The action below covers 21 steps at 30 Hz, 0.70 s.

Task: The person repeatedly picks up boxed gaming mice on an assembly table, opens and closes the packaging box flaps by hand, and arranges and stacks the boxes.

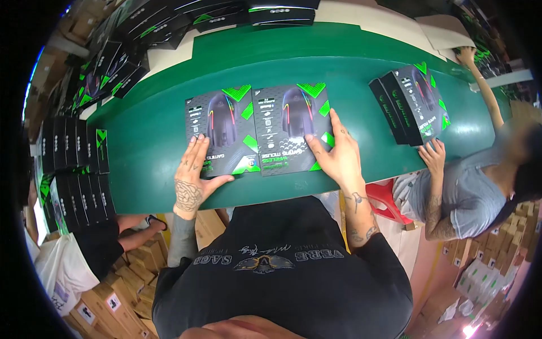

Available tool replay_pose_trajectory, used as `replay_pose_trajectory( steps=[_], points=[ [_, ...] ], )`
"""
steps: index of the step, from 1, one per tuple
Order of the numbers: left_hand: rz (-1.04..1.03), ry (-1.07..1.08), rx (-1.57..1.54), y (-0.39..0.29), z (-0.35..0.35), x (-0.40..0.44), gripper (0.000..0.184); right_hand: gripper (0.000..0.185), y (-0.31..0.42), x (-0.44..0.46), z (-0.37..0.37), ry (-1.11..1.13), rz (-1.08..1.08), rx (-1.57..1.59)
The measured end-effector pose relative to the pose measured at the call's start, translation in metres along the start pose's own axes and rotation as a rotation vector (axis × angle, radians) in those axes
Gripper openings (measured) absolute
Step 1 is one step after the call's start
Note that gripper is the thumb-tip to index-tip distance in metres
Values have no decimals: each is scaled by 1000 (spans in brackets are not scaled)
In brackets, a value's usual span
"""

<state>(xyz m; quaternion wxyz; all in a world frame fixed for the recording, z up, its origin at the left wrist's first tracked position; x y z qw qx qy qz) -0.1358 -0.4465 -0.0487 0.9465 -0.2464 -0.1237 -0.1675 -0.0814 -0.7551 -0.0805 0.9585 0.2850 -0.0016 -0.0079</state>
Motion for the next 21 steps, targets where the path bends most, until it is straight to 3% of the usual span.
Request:
replay_pose_trajectory(
  steps=[3,6,9,12,13,15,16,17,18,21],
  points=[
    [-24,-37,20,13,10,-13,91,76,3,8,0,114,-52,77],
    [-129,-96,64,7,11,-14,96,73,26,31,7,-168,270,-196],
    [-231,-314,149,-2,18,-23,111,64,32,65,-7,-155,530,-198],
    [5,-591,-75,-8,26,-19,125,45,19,92,-20,-44,556,271],
    [9,-589,-185,-8,20,-18,133,35,-6,102,-37,118,304,592],
    [235,-503,-609,-5,-9,-16,116,17,-28,108,-51,84,160,1187],
    [347,-444,-824,-5,-25,-17,108,20,-40,116,-53,66,223,1330],
    [96,-174,-414,-23,-25,-5,89,22,-42,123,-52,270,376,1491],
    [17,-184,-216,-42,-26,5,73,26,-43,126,-49,476,532,1644],
    [-52,-21,-11,-52,-47,16,68,33,-37,124,-38,467,472,1808]
  ],
)
Point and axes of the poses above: each hand's wrist, its own x-axis towards the middle knuckle, its own z-axis out of the back of the hand, y = z × x, the point moved 7 cm from there along x, towards the middle knuckle, and after that the axes turned 8 degrees about -x, right-handed, at the moved point
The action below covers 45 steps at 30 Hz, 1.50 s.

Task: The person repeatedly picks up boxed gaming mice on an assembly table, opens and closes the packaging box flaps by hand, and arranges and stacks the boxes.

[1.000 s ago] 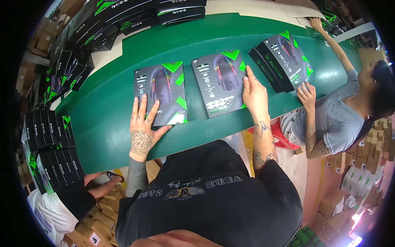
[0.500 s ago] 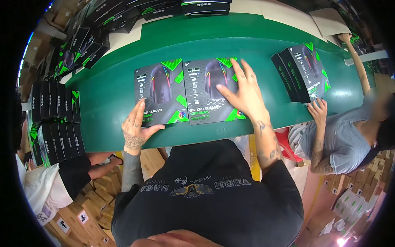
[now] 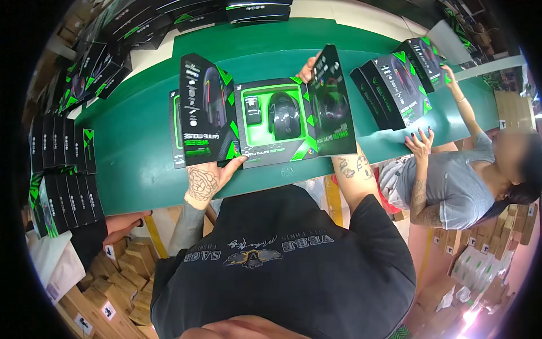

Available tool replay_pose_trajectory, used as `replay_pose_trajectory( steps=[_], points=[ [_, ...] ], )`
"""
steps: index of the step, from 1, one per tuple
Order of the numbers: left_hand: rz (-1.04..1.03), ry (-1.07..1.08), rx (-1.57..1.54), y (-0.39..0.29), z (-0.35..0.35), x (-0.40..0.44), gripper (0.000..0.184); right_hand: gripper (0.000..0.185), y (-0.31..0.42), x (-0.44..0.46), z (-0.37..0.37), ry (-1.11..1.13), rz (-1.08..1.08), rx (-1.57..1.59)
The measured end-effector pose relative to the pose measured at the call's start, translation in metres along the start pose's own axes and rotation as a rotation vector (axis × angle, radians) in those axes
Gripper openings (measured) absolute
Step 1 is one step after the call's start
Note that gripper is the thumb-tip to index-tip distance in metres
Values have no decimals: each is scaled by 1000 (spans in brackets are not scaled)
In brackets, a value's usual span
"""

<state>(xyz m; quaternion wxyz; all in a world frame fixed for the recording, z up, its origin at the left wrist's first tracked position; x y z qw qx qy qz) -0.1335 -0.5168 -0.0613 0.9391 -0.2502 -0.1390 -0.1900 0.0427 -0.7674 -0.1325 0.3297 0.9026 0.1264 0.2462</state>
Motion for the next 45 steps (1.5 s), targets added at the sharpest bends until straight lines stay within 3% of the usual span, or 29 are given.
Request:
replay_pose_trajectory(
  steps=[3,5,10,13,14,18,19,20,21,22,24,25,26,27,28,29,31,33,38,39,41,42,44,45],
  points=[
    [-73,18,-1,-3,2,8,67,40,-11,-1,42,-72,-84,197],
    [-79,29,-28,-11,11,18,68,40,14,12,2,-171,-6,104],
    [-16,159,-40,-31,29,34,75,42,8,14,31,-317,-70,103],
    [-42,100,-30,-40,30,30,73,43,15,21,8,-175,-161,76],
    [-28,99,-56,-38,29,28,72,40,10,21,31,-331,-96,99],
    [3,154,-82,-36,30,22,73,40,9,22,5,-284,-73,158],
    [8,158,-100,-35,31,19,73,39,15,16,3,-304,-14,24],
    [12,164,-112,-33,31,17,73,40,16,5,-4,-364,-98,-105],
    [-3,14,-191,-32,40,14,74,42,14,-1,-4,-414,-182,-226],
    [-17,-148,-248,-27,49,4,75,39,11,0,31,-640,-245,-868],
    [10,-467,-280,-10,74,-35,79,48,28,-4,-58,-504,-102,-1656],
    [0,-679,-290,3,80,-60,80,56,33,-12,-84,-410,-80,-1870],
    [102,-682,-194,15,88,-70,78,64,29,-31,-83,-453,-97,-1756],
    [208,-691,-112,27,98,-76,77,71,19,-57,-73,-532,-187,-1451],
    [291,-621,-120,43,102,-74,75,69,8,-77,-63,-487,-222,-1218],
    [373,-549,-150,58,101,-72,73,62,-1,-97,-47,-415,-213,-1242],
    [576,-340,-307,99,73,-72,70,61,-13,-124,-39,-500,-366,-1180],
    [577,-12,-427,115,46,-56,75,63,-22,-119,-55,-524,-376,-993],
    [488,-87,-939,112,43,-42,84,72,-13,-116,-71,-409,-229,-806],
    [471,-104,-1090,105,46,-44,86,79,-11,-119,-78,-468,-188,-644],
    [552,-73,-1146,107,36,-55,90,86,-1,-121,-88,-451,-82,-652],
    [615,-194,-1439,107,29,-65,88,91,5,-122,-94,-493,-80,-622],
    [647,-234,-1555,106,30,-70,79,96,20,-120,-104,-398,-13,-709],
    [521,-273,-1697,103,31,-65,80,100,39,-114,-126,-385,-27,-782]
  ],
)
Point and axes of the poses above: each hand's wrist, its own x-axis towards the middle knuckle, its own z-axis out of the back of the hand, y = z × x, the point moved 7 cm from there along x, towards the middle knuckle, and after that the axes turned 8 degrees about -x, right-handed, at the moved point
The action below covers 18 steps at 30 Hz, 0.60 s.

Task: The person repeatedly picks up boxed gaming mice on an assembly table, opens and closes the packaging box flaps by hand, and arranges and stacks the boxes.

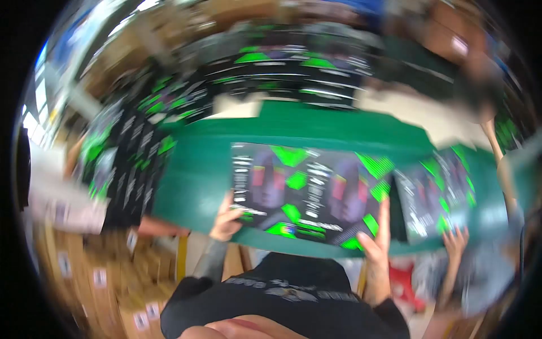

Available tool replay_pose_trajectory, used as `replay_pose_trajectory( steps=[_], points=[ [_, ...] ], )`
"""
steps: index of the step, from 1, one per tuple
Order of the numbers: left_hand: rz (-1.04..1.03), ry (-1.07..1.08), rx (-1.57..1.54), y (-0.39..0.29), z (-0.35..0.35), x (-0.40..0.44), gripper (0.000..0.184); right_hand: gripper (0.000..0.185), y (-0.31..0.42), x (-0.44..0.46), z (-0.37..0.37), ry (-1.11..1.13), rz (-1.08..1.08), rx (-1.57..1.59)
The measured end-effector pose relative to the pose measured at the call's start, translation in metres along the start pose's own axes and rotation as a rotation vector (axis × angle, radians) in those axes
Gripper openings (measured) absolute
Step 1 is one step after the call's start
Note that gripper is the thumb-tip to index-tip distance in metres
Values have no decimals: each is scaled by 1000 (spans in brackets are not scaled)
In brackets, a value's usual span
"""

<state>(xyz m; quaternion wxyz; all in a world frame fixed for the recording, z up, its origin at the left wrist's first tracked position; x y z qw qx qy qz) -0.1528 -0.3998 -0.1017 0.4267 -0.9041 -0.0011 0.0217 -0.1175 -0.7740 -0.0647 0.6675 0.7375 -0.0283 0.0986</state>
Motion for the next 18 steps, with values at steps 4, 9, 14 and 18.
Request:
replay_pose_trajectory(
  steps=[4,9,14,18],
  points=[
    [54,182,-47,3,-55,29,95,108,51,5,37,-106,133,-227],
    [87,410,-8,4,-165,100,108,89,66,35,127,-424,279,-31],
    [-108,465,40,17,-281,231,79,42,117,170,229,-533,196,259],
    [-385,14,164,31,-295,228,74,50,83,222,350,-778,-73,-489]
  ],
)
Point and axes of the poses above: each hand's wrist, its own x-axis towards the middle knuckle, its own z-axis out of the back of the hand, y = z × x, the point moved 7 cm from there along x, towards the middle knuckle, and after that the axes turned 8 degrees about -x, right-handed, at the moved point
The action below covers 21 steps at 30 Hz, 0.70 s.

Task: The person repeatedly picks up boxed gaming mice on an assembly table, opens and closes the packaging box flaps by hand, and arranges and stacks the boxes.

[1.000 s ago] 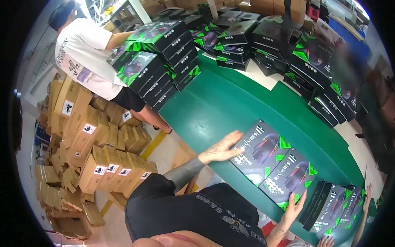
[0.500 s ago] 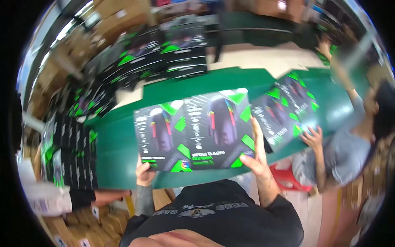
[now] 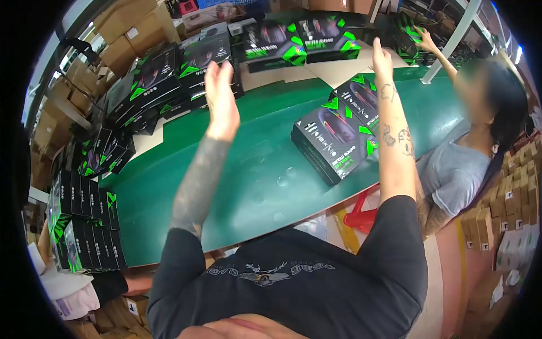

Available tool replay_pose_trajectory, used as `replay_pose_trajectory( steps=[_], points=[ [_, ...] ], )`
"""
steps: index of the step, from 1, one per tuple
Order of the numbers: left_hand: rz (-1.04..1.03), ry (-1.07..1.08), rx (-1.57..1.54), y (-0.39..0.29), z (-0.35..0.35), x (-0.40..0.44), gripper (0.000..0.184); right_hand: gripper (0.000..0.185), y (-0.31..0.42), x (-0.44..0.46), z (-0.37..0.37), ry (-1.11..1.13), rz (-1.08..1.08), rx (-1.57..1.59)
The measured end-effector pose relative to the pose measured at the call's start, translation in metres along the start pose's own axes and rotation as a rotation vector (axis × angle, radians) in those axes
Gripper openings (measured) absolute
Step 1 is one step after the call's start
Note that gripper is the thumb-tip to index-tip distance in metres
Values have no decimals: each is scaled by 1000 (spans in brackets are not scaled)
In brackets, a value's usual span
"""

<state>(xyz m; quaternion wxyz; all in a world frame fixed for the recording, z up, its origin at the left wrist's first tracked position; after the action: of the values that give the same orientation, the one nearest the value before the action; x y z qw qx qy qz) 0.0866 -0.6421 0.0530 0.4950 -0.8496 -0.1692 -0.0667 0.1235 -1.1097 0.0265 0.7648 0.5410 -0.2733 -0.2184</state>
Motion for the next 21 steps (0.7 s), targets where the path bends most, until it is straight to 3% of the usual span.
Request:
replay_pose_trajectory(
  steps=[1,3,4,5,6,8,9,10,12,16,18,19,20,21],
  points=[
    [18,169,50,9,-1,-27,73,65,-19,10,22,-134,114,-370],
    [-253,382,354,6,13,-89,75,84,-71,12,39,170,170,-819],
    [-154,439,370,13,31,-113,75,87,-117,20,38,407,273,-848],
    [-53,457,381,22,62,-140,71,68,-124,-15,41,709,-136,-800],
    [83,451,391,31,92,-161,72,62,-162,-13,46,838,9,-342],
    [302,389,557,27,147,-196,64,54,-134,-56,41,892,-47,-112],
    [374,339,635,18,167,-208,63,52,-129,-61,3,972,-31,-101],
    [303,317,677,22,188,-218,61,50,-130,-65,-14,1028,-33,-108],
    [492,195,599,0,206,-229,65,46,-111,-85,-13,1066,-61,-162],
    [417,298,421,-11,184,-233,79,34,-90,-159,-13,1022,-103,-253],
    [340,398,349,-20,167,-229,88,66,-97,-198,-41,977,-7,-390],
    [120,376,711,-22,176,-229,94,84,-43,-249,-52,888,-56,-620],
    [208,170,583,-31,191,-224,93,88,-47,-272,-66,899,-41,-551],
    [247,105,347,-38,209,-217,91,89,-78,-276,-74,893,-51,-536]
  ],
)
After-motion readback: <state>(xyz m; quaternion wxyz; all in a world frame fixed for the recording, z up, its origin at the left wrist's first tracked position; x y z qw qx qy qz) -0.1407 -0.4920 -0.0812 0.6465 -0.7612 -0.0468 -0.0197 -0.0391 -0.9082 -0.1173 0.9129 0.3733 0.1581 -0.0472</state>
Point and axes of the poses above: each hand's wrist, its own x-axis towards the middle knuckle, its own z-axis out of the back of the hand, y = z × x, the point moved 7 cm from there along x, towards the middle knuckle, and after that the axes turned 8 degrees about -x, right-handed, at the moved point
